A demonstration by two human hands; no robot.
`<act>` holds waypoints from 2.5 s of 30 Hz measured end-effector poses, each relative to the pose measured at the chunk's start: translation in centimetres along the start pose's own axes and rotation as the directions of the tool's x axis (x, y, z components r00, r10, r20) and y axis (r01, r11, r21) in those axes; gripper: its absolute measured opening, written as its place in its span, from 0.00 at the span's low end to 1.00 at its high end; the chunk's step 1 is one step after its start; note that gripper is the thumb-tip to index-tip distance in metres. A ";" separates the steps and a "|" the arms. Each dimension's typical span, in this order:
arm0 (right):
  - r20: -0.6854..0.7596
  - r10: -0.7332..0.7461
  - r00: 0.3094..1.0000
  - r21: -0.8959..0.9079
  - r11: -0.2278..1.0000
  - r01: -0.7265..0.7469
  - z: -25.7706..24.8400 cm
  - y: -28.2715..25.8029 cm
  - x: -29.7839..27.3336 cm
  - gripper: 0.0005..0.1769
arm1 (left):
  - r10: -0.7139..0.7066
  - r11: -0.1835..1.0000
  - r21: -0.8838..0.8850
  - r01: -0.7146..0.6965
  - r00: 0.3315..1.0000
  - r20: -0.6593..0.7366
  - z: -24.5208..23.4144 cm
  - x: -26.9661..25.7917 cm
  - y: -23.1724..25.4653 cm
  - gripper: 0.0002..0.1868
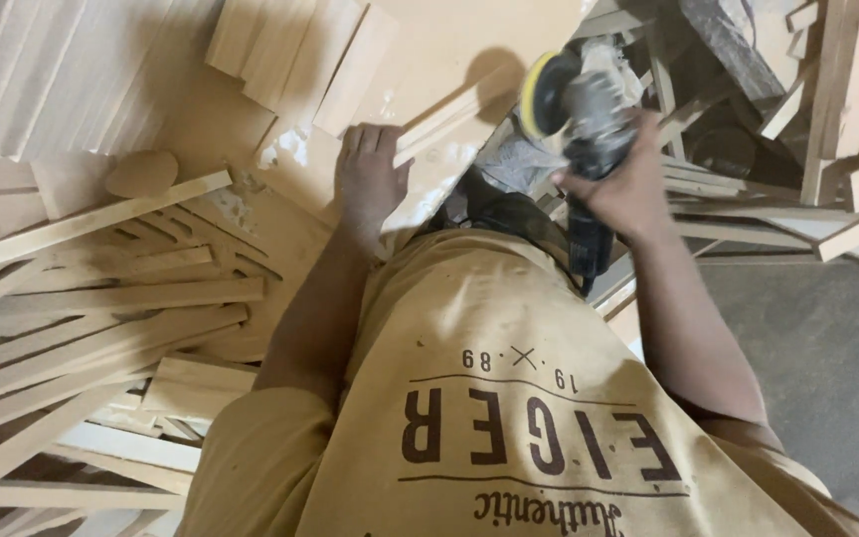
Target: The person uses an angle grinder with a sanding disc to smooth the edges and surfaces of small wooden planks. They hold the wood pieces with one hand while operating the tool with the other, moving the grinder along the wood to remove roughness.
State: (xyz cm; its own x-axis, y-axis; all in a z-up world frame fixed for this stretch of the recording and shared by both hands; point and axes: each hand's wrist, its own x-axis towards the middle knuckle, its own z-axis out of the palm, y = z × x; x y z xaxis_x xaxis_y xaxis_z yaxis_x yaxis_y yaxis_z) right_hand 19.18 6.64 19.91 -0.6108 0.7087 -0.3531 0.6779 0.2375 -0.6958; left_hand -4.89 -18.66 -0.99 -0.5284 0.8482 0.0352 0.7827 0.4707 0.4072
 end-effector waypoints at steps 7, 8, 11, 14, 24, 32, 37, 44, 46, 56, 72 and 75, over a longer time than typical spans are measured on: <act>0.173 0.081 0.982 -0.172 0.984 -0.050 7.7 -1.5 0.8 0.59 | -0.058 0.924 -0.380 -0.049 0.963 -0.264 2.4 -3.7 -3.7 0.22; 0.218 0.099 0.971 -0.212 0.976 -0.052 8.7 -1.9 1.1 0.57 | -0.088 0.898 -0.436 -0.060 0.946 -0.312 2.4 -3.6 -3.7 0.21; 0.318 0.124 0.940 -0.346 0.938 -0.006 9.8 -1.4 1.3 0.57 | -0.069 0.880 -0.462 -0.112 0.931 -0.358 2.3 -3.4 -3.7 0.20; 0.330 0.128 0.935 -0.426 0.905 0.026 10.5 -2.6 0.7 0.59 | -0.051 0.886 -0.444 -0.133 0.924 -0.378 3.6 -3.5 -4.2 0.20; 0.300 0.192 0.934 -0.424 0.904 -0.049 8.9 -4.0 2.9 0.56 | -0.029 0.917 -0.375 -0.135 0.916 -0.401 2.6 -3.2 -3.6 0.18; 0.220 0.232 0.947 -0.325 0.933 -0.153 7.4 -2.8 3.9 0.64 | 0.009 0.938 -0.322 -0.127 0.939 -0.345 3.4 -3.9 -3.9 0.29; 0.302 0.136 0.944 -0.362 0.932 -0.019 11.0 -3.0 2.0 0.63 | 0.027 0.940 -0.309 -0.148 0.931 -0.364 2.8 -3.6 -3.8 0.25; 0.195 0.166 0.967 -0.310 0.946 -0.100 7.4 -1.2 3.7 0.62 | 0.056 0.936 -0.297 -0.187 0.916 -0.398 2.5 -3.3 -3.5 0.25; 0.237 0.240 0.941 -0.335 0.930 -0.153 8.2 -4.2 3.0 0.62 | 0.054 0.935 -0.302 -0.184 0.919 -0.391 2.8 -3.5 -3.8 0.25; 0.166 0.317 0.934 -0.304 0.917 -0.258 6.4 -1.5 3.1 0.73 | 0.039 0.930 -0.331 -0.161 0.937 -0.346 3.0 -3.7 -3.9 0.29; -0.131 0.340 0.931 -0.068 0.934 -0.351 -0.5 10.2 -5.4 0.60 | 0.188 0.936 0.296 -0.188 0.982 0.031 1.5 7.0 10.5 0.41; -0.092 0.357 0.930 0.073 0.934 -0.351 -1.3 11.4 -5.7 0.58 | 0.129 0.938 0.289 -0.189 0.968 0.214 3.2 10.1 11.4 0.34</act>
State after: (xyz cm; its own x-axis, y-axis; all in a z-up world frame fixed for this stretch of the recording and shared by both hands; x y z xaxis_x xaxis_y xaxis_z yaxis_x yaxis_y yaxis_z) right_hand 30.96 6.20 14.79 -0.2885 0.8047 -0.5189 0.8171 -0.0756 -0.5715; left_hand -0.28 -3.97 1.07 -0.3404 0.9340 -0.1087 0.9294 0.3518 0.1116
